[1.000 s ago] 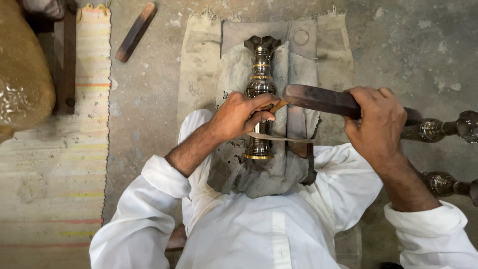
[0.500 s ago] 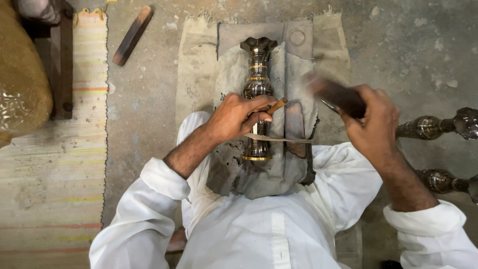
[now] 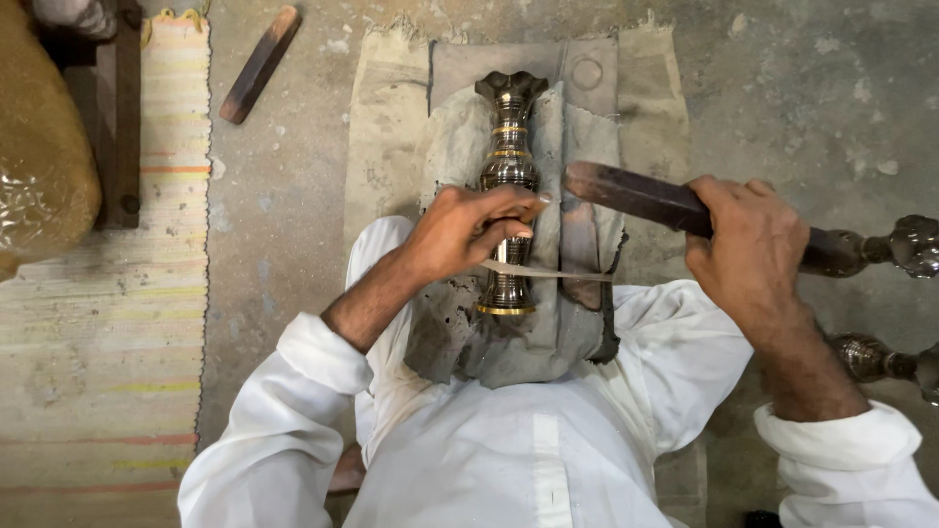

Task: The person sits cross-legged on the floor with an ornate brass vase braced against a cloth pad on their lap. They hold a small chisel against the vase surface and repeatedly strike it with a wooden mallet, repositioning the chisel and rotating the vase to work different areas of the pattern.

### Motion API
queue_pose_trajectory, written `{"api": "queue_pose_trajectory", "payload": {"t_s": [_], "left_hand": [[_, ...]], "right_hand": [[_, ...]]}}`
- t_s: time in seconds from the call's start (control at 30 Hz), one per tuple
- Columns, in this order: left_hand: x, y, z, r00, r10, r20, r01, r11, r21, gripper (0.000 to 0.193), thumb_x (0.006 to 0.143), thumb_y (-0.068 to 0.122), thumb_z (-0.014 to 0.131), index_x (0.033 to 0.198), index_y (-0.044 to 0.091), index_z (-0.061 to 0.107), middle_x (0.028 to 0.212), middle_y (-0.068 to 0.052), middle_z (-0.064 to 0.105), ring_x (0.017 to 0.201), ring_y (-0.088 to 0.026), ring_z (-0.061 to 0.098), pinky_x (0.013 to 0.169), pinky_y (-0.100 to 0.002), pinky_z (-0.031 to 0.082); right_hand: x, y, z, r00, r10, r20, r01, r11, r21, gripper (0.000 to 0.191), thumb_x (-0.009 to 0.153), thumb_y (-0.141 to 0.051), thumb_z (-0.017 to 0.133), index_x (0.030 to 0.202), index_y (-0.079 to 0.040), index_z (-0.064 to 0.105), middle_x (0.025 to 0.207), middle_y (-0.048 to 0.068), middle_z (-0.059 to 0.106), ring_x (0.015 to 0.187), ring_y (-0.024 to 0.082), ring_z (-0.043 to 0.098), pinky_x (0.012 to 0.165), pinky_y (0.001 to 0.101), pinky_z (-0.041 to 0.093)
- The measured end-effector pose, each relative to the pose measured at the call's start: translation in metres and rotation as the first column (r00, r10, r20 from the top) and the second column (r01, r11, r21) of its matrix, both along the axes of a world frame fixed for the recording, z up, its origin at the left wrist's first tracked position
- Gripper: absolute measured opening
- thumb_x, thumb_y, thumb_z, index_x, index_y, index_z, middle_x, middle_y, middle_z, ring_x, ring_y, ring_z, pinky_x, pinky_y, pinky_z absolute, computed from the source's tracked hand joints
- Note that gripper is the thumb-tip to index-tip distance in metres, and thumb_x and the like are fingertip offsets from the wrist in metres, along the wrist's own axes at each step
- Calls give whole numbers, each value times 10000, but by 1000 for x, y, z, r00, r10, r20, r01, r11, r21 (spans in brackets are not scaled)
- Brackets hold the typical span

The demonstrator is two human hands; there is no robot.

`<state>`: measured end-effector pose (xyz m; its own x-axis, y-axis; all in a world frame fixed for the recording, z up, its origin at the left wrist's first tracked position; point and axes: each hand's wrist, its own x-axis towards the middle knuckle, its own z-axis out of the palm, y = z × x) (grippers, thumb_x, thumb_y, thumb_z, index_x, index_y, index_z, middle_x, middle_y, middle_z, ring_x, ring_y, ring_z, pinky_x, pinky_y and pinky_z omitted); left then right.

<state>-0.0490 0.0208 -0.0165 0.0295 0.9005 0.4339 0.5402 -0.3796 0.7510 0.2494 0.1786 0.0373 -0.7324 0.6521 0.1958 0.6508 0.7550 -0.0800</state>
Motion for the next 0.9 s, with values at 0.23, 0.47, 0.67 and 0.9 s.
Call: {"api": "queue_pose_trajectory", "payload": {"t_s": [0.23,0.47,0.67,0.9], "left_hand": [[2,-15,-5,842,362,401,-295,930,-221,382,932,125,806,1265,64,628,872,-31,797,766,-24,733,676,-230,606],[12,-13,-3,868,377,324,-334,925,-181,390,918,105,826,1261,45,649,892,-62,803,854,-60,754,743,-247,619],[30,-10,-10,840,483,246,-459,875,-154,406,921,117,805,1282,44,633,937,-84,808,880,-90,778,705,-252,622],[53,-15,-21,763,588,268,-594,802,-68,417,953,123,799,1308,42,596,965,-96,802,834,-105,770,700,-259,609]], "right_hand": [[12,-8,-55,946,-296,-132,122,701,-702,333,856,-211,821,1147,-91,713,954,61,744,869,157,682,805,331,528],[9,-34,-113,904,-293,-312,-130,507,-852,270,850,-103,802,1080,-19,688,949,-8,704,896,80,626,818,266,513],[5,-30,-98,906,-255,-338,-208,426,-881,272,863,-147,796,1084,-30,690,930,-22,695,874,63,618,776,259,516],[-19,1,-37,992,-128,-4,97,768,-633,380,836,-268,844,1116,-66,686,777,59,695,682,189,655,638,370,516]]}}
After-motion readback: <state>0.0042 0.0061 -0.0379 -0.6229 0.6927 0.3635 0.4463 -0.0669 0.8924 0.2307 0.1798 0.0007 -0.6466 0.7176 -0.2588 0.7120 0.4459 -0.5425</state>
